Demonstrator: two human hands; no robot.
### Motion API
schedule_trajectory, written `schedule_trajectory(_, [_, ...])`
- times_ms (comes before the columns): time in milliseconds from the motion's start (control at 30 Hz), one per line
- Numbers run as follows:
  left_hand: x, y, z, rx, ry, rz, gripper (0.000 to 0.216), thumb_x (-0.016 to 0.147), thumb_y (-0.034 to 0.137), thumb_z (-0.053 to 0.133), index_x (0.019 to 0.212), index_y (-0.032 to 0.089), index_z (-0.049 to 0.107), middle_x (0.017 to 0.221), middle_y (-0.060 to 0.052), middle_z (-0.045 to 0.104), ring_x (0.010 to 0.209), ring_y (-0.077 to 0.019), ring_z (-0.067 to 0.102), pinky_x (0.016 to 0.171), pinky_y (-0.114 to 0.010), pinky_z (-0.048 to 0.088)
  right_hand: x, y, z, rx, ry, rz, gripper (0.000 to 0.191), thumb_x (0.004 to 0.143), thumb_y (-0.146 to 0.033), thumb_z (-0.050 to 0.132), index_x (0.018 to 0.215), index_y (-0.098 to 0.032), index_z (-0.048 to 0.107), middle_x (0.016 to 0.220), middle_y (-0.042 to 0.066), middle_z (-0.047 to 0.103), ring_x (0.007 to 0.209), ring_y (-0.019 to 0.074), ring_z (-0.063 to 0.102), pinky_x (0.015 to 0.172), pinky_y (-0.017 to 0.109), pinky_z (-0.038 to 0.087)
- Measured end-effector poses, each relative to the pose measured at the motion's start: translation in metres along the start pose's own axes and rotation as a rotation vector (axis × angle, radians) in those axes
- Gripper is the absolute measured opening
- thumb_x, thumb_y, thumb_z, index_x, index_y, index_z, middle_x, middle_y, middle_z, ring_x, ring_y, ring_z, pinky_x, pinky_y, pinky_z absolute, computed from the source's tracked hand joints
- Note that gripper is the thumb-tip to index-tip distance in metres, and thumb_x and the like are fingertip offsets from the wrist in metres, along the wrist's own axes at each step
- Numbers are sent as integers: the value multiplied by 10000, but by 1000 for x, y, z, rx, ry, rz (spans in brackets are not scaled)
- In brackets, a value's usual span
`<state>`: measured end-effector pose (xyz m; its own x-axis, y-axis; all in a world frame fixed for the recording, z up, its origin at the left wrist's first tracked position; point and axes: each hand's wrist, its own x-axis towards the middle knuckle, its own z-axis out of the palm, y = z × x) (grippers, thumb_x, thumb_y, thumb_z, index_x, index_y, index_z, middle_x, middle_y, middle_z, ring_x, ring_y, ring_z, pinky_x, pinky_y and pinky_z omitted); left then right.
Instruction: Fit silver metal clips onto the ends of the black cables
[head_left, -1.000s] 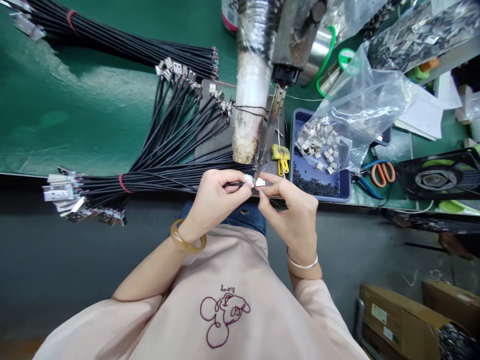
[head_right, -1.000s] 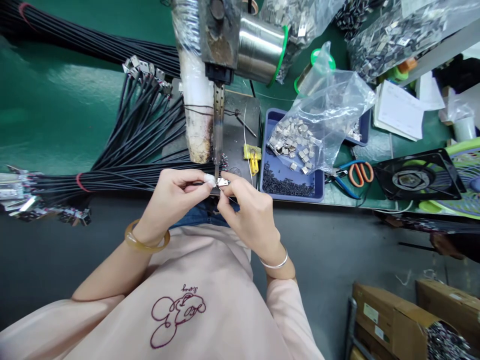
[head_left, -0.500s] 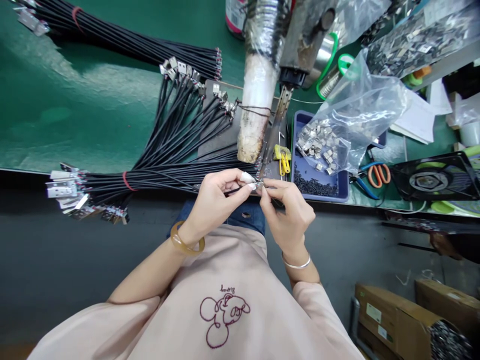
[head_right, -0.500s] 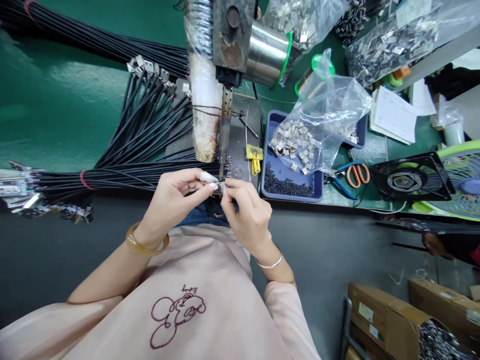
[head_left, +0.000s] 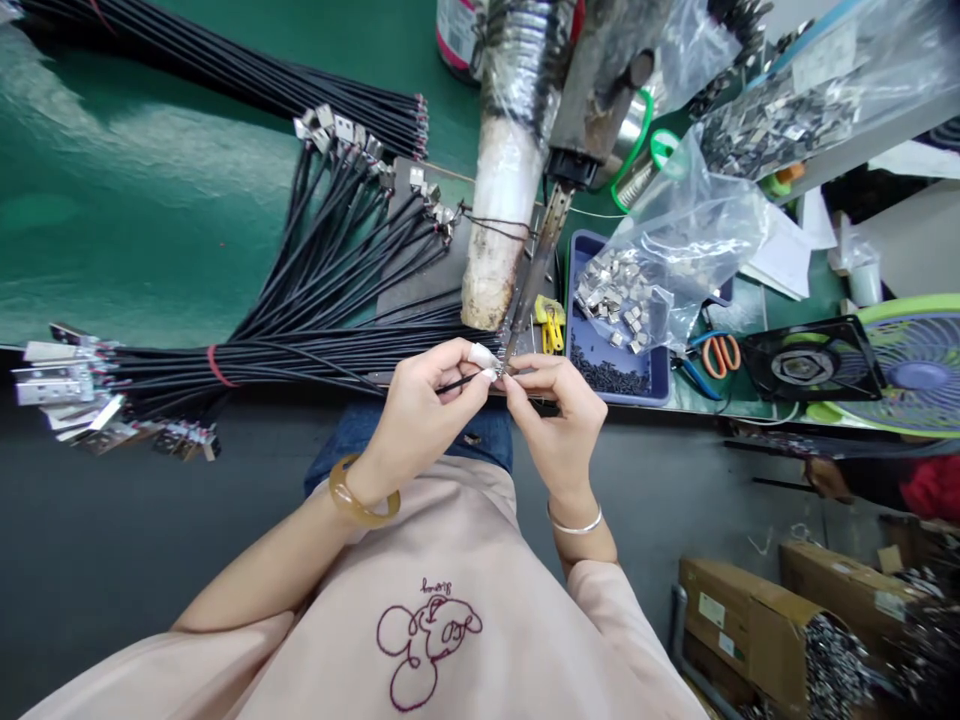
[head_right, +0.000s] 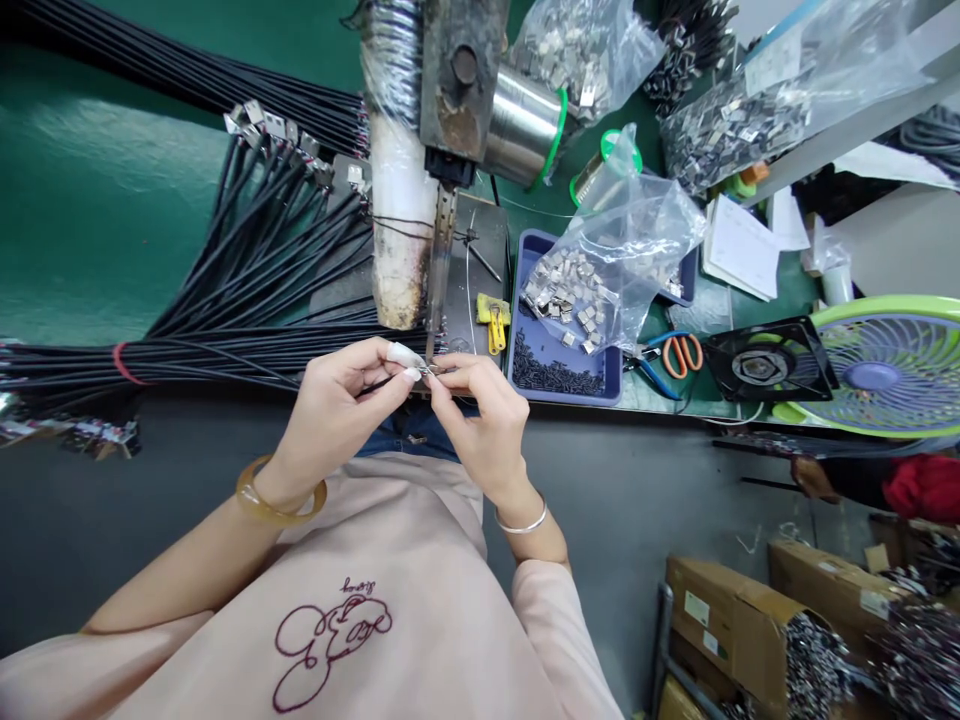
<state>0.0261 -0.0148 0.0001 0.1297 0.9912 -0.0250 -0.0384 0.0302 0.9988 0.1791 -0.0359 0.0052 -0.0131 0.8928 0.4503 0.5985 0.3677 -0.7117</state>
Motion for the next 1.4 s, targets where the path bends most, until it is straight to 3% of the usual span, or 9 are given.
schedule_trajectory(200, [0,-2,2,77,36,62,64,843,186,636,836,146,684,711,-5,664,594,-78,568,493,-145,401,3,3,2,10,29,-7,99,911,-158,686,843,-228,673,920,9,757,849,139,728,657,259,611])
schedule_trajectory(467, [-1,-4,2,152,44,120,68,852,173,645,842,143,706,676,7,632,498,-52,432,431,-166,298,-2,6,1,-47,39,-139,148,878,-87,687,865,-224,634,974,23,771,898,143,740,770,283,619])
schedule_trajectory(833, [-1,-1,4,160,62,62,77,845,207,652,835,151,704,674,1,633,522,-65,473,444,-165,320,-3,6,0,-90,38,-162,131,908,-112,650,875,-235,616,999,32,783,903,148,757,773,292,628])
schedule_trajectory(1167, [-5,-1,5,130,75,71,56,834,182,648,839,145,690,719,-5,669,554,-62,506,441,-151,312,-6,5,-2,-163,25,-275,179,886,-76,652,898,-243,586,1005,50,788,904,156,776,777,285,648])
schedule_trajectory(1400, [-5,-5,2,196,58,93,83,863,207,647,833,153,704,685,0,630,529,-71,456,467,-191,333,-7,4,-1,-144,54,-238,155,895,-97,655,914,-244,607,1017,49,802,918,164,786,783,293,652])
